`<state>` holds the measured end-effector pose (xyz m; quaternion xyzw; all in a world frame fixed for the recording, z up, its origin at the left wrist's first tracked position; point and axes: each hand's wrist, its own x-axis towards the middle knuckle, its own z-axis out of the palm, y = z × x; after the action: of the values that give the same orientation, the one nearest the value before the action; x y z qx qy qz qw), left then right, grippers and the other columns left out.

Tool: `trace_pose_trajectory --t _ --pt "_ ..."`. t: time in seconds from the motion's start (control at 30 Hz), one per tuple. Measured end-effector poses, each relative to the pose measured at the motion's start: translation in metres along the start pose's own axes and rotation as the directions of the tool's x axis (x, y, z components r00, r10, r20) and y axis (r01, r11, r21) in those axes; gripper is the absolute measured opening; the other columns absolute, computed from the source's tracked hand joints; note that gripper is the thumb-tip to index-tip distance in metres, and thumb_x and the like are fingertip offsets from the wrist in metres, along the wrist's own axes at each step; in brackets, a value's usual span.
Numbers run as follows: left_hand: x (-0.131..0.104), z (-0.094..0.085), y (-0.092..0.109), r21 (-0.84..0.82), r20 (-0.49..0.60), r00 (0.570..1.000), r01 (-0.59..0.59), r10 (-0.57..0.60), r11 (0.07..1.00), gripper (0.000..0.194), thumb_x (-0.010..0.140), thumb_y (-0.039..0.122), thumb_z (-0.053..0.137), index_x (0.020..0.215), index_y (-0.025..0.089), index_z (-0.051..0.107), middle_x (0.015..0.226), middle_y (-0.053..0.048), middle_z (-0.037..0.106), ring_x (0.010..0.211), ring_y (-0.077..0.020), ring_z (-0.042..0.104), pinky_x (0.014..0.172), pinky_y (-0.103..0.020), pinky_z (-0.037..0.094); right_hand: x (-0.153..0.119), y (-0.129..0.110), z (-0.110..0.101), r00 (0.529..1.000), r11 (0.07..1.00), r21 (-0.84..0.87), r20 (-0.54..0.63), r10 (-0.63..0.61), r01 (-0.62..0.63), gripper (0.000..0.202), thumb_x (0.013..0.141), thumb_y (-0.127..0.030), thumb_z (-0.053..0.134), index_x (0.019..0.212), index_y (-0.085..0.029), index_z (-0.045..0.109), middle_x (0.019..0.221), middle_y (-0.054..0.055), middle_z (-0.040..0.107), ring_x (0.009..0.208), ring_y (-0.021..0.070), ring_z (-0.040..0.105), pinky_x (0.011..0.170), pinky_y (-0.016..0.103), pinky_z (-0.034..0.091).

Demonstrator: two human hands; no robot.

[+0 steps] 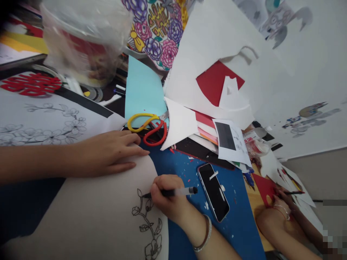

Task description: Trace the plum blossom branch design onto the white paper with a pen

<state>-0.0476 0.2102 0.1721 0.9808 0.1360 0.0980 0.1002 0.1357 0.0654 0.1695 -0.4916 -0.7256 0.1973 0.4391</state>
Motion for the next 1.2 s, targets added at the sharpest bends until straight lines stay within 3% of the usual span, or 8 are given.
trace_pose_trajectory --t 0.77,1.2 --pt "-0.0007 0.0007 -0.0003 -0.002 -0.012 1.000 -0.004 0.004 1.000 0.038 0.091 0.040 0.039 0.122 0.028 0.056 0.103 -0.010 0.054 0.088 -0.0251 0.053 0.079 -0.041 0.042 -0.0007 0.0007 -0.0002 1.000 0.997 -0.073 -0.006 0.002 -0.002 0.032 0.081 -0.010 0.047 0.055 -0.022 0.032 0.046 -0.005 0.044 0.041 0.0093 0.042 0.042 0.022 0.035" --pt "-0.0009 0.0014 0.0003 0.007 -0.017 1.000 -0.005 0.005 1.000 0.038 0.091 0.039 0.039 0.122 0.027 0.057 0.105 -0.010 0.055 0.089 -0.0251 0.053 0.079 -0.041 0.043 -0.0003 0.0001 -0.0006 1.000 1.000 -0.027 0.019 0.016 -0.016 0.030 0.082 -0.009 0.047 0.056 -0.022 0.038 0.049 -0.004 0.047 0.042 0.0106 0.044 0.042 0.023 0.034"
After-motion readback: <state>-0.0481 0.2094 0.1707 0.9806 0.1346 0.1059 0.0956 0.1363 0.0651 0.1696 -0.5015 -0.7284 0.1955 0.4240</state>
